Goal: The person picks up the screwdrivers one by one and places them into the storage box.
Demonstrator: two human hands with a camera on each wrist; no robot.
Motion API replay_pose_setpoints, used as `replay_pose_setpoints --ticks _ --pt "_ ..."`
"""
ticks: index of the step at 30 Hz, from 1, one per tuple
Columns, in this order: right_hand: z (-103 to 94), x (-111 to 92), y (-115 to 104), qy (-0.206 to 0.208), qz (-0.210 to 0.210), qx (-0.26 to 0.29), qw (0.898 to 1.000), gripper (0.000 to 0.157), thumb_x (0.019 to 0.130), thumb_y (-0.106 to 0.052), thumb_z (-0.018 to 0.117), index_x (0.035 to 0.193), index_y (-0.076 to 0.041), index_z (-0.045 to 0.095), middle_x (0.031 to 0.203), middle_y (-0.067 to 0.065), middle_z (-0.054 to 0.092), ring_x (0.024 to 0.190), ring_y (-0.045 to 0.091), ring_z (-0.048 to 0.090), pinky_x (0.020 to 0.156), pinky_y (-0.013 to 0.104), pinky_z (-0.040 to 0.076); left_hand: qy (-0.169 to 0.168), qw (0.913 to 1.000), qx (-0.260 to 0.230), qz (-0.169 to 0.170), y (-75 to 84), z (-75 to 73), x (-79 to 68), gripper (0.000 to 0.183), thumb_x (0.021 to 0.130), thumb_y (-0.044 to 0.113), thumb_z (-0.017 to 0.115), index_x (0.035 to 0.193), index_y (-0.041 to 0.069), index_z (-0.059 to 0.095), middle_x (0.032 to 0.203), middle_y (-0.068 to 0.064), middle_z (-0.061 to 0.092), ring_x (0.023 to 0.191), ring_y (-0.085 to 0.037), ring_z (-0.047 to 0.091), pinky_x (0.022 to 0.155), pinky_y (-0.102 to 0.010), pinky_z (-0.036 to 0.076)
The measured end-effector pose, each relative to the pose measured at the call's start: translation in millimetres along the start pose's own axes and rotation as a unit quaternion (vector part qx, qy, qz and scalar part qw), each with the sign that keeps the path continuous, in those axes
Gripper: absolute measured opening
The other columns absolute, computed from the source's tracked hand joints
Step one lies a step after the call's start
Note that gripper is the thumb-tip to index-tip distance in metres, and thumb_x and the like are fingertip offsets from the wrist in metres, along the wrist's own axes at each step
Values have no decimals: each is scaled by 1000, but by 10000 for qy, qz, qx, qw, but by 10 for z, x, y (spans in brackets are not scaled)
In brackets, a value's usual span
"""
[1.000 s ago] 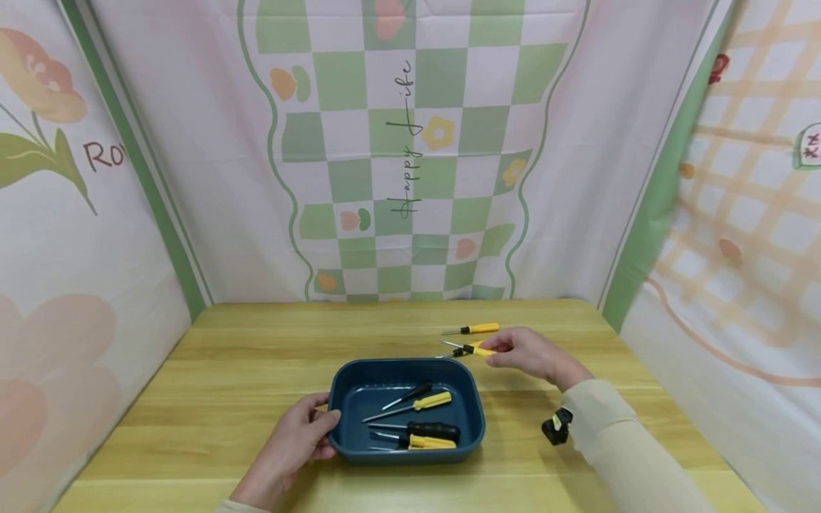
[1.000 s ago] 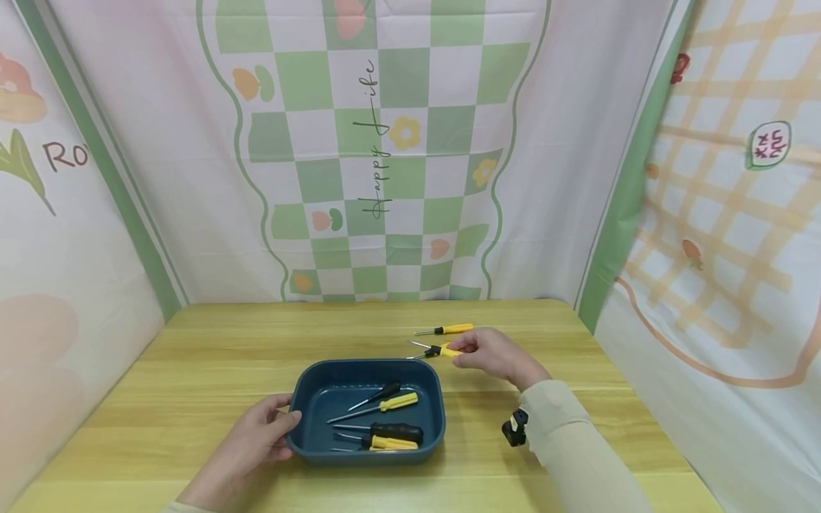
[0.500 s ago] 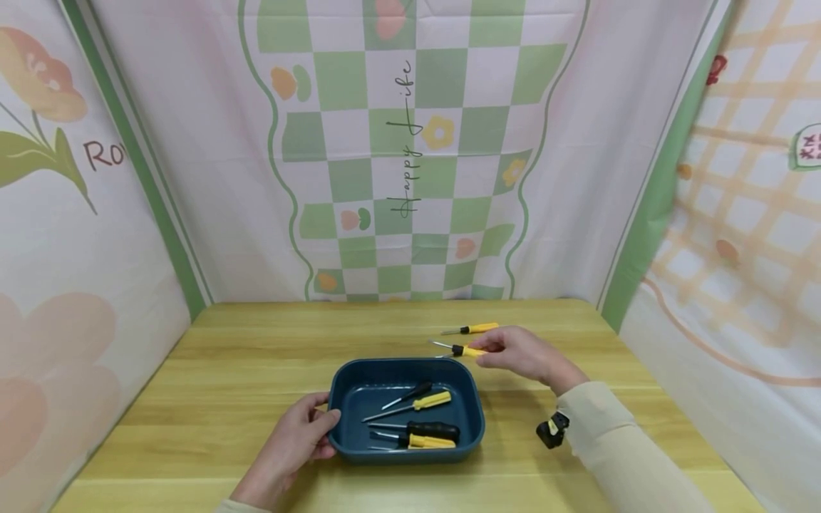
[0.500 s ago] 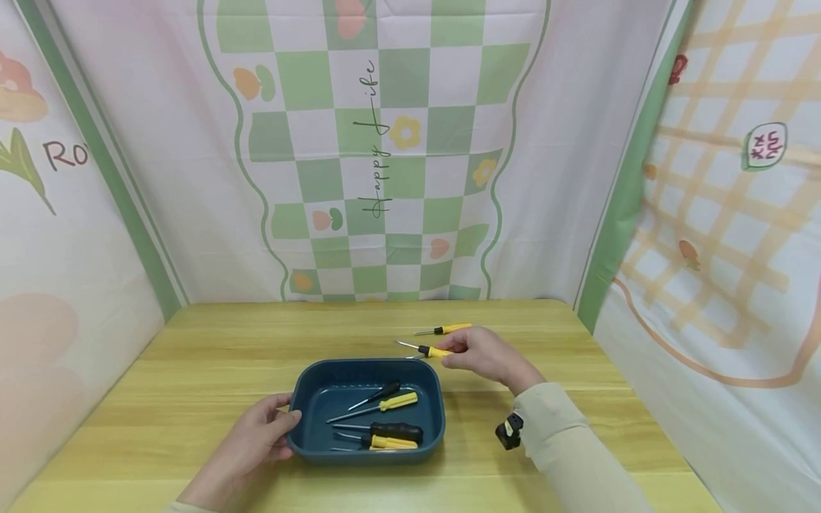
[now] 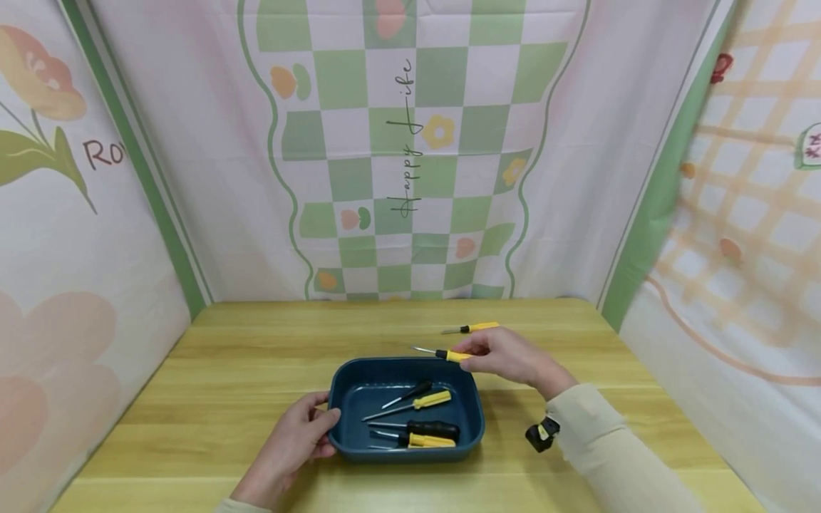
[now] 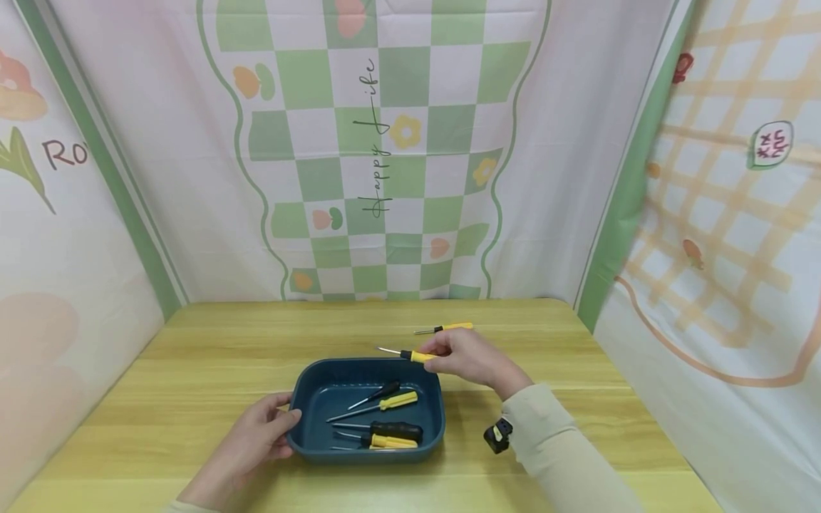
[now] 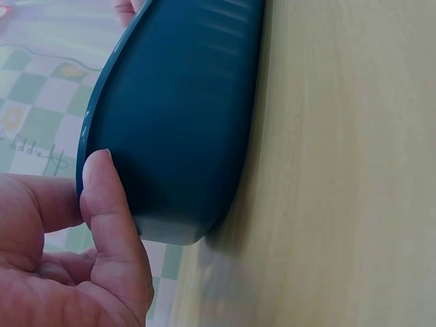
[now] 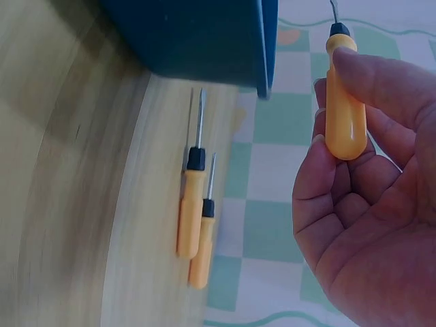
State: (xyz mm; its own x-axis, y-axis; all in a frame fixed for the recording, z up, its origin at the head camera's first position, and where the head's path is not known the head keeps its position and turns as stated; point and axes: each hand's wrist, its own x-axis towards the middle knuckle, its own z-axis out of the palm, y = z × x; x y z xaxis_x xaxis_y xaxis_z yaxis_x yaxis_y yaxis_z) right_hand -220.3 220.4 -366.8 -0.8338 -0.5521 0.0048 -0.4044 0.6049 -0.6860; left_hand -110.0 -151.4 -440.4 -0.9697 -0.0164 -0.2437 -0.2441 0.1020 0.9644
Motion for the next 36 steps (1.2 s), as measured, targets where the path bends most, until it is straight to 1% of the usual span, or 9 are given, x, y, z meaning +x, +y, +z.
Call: replay_pose_setpoints --ticks 3,7,10,15,18,25,31,36 --pt "29 8 -43 -56 -57 -86 9999 29 99 -26 73 124 -12 75 113 1 75 96 15 68 84 31 59 18 10000 -6 -5 0 6 -3 46 105 13 61 148 -1 50 101 -13 54 72 -19 59 59 -29 61" --pt "71 19 -96 -158 -100 -128 9997 31 99 -27 72 126 -12 74 118 3 75 100 15 69 87 34 60 23 10000 18 -30 5 7 -8 46 105 13 61 147 -2 50 101 -13 55 72 -19 59 60 -29 61" --pt "111 31 -127 -220 -120 -119 9996 30 99 -26 72 125 -12 74 119 3 75 101 13 69 88 34 61 9 10000 20 -47 10 5 -8 47 105 14 60 148 -2 49 101 -13 55 72 -20 59 60 -29 61" --pt "178 56 -178 -278 -298 -134 9991 28 98 -25 73 123 -11 75 111 -2 76 92 9 69 83 28 60 -11 10000 46 -60 15 5 -10 48 105 14 60 149 -2 48 102 -13 56 72 -20 60 61 -29 62" --pt "212 76 -204 -341 -405 -158 9985 26 98 -24 73 121 -11 76 108 -3 76 87 9 68 81 26 60 6 10000 43 -48 17 9 -14 48 105 14 60 149 -2 48 102 -13 56 72 -19 60 60 -29 62" --pt "310 112 -239 -550 -385 -9 9977 23 99 -22 72 119 -13 76 107 -1 76 87 13 67 80 27 60 8 10000 11 -19 15 9 -18 48 105 14 60 149 -2 48 102 -13 55 72 -19 60 60 -29 61" --pt "376 131 -235 -615 -345 28 9975 23 98 -22 73 119 -13 76 109 -4 76 91 12 68 82 28 60 41 10000 68 -45 19 13 -13 48 106 15 60 149 -2 48 102 -13 55 72 -20 60 61 -29 62" --pt "432 144 -246 -677 -394 17 9969 19 97 -21 74 115 -15 77 104 -7 75 88 12 66 80 27 59 42 10000 58 -40 21 21 -7 48 106 15 61 148 -2 48 102 -13 55 72 -20 60 61 -29 62"
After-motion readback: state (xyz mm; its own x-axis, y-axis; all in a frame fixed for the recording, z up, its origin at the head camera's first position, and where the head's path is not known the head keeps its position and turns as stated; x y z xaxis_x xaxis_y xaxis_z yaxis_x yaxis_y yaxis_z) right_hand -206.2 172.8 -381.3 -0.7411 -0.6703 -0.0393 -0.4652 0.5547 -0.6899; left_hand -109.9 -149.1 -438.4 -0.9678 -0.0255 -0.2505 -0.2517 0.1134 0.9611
